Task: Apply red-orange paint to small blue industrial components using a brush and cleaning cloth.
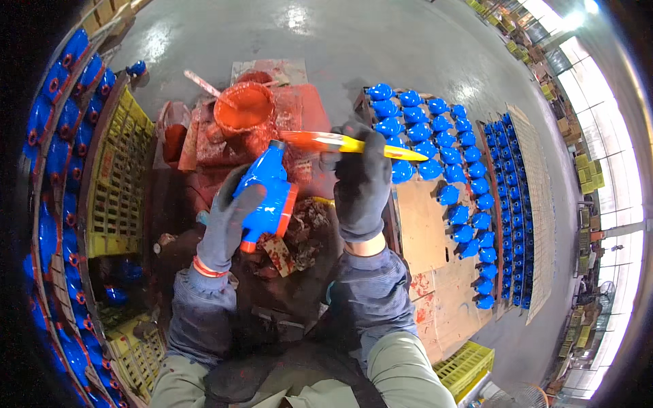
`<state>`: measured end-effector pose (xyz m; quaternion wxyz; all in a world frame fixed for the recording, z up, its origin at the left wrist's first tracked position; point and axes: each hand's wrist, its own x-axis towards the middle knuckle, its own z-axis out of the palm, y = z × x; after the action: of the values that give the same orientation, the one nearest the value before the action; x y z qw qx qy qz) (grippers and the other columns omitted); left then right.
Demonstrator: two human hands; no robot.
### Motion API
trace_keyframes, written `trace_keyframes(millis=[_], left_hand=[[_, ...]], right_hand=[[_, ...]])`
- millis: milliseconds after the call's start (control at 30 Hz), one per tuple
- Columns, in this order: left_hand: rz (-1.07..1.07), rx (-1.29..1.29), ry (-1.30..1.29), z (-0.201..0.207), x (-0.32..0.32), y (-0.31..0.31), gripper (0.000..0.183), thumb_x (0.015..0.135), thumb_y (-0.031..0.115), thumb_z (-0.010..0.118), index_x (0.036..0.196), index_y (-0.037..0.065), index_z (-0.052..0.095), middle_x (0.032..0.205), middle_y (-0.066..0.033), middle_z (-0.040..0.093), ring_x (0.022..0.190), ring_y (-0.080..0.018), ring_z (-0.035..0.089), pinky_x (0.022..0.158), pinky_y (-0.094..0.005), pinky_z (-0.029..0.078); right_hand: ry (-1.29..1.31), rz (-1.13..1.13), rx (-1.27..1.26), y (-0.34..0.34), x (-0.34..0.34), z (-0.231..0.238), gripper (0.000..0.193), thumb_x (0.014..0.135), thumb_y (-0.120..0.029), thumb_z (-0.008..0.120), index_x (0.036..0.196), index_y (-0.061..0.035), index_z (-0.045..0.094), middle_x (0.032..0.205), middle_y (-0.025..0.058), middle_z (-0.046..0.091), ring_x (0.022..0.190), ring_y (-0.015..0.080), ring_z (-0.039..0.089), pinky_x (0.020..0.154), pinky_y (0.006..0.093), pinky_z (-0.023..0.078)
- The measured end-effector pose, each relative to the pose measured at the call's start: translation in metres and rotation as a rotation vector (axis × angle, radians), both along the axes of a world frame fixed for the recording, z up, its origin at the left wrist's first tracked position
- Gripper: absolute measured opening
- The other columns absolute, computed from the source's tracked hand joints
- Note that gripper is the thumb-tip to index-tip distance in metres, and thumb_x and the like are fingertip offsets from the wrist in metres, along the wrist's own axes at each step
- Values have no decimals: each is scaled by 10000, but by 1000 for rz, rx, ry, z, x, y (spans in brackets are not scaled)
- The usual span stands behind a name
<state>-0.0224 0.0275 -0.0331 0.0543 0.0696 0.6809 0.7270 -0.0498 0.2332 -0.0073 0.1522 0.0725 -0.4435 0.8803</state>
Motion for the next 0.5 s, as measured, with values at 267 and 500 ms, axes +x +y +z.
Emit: trace_keyframes(millis=[267, 500], left_hand=[[121, -795, 527, -9, 14, 12, 696, 769, 379, 784, 1306, 35, 506, 1116, -206, 613, 977, -390, 630, 828, -458, 527], [24, -441, 289, -1, 7, 5, 658, 801, 363, 760, 1313, 24, 525, 1124, -184, 629, 995, -295, 646, 843, -396, 531]], right_hand=[[-156, -367, 769, -19, 6, -2, 134, 895, -132, 691, 939, -8, 667, 848, 78, 688, 692, 132, 651, 617, 268, 498], [99, -481, 956, -8, 5, -3, 79, 937, -84, 631, 942, -6, 625, 793, 59, 644, 664, 107, 604, 602, 247, 486]])
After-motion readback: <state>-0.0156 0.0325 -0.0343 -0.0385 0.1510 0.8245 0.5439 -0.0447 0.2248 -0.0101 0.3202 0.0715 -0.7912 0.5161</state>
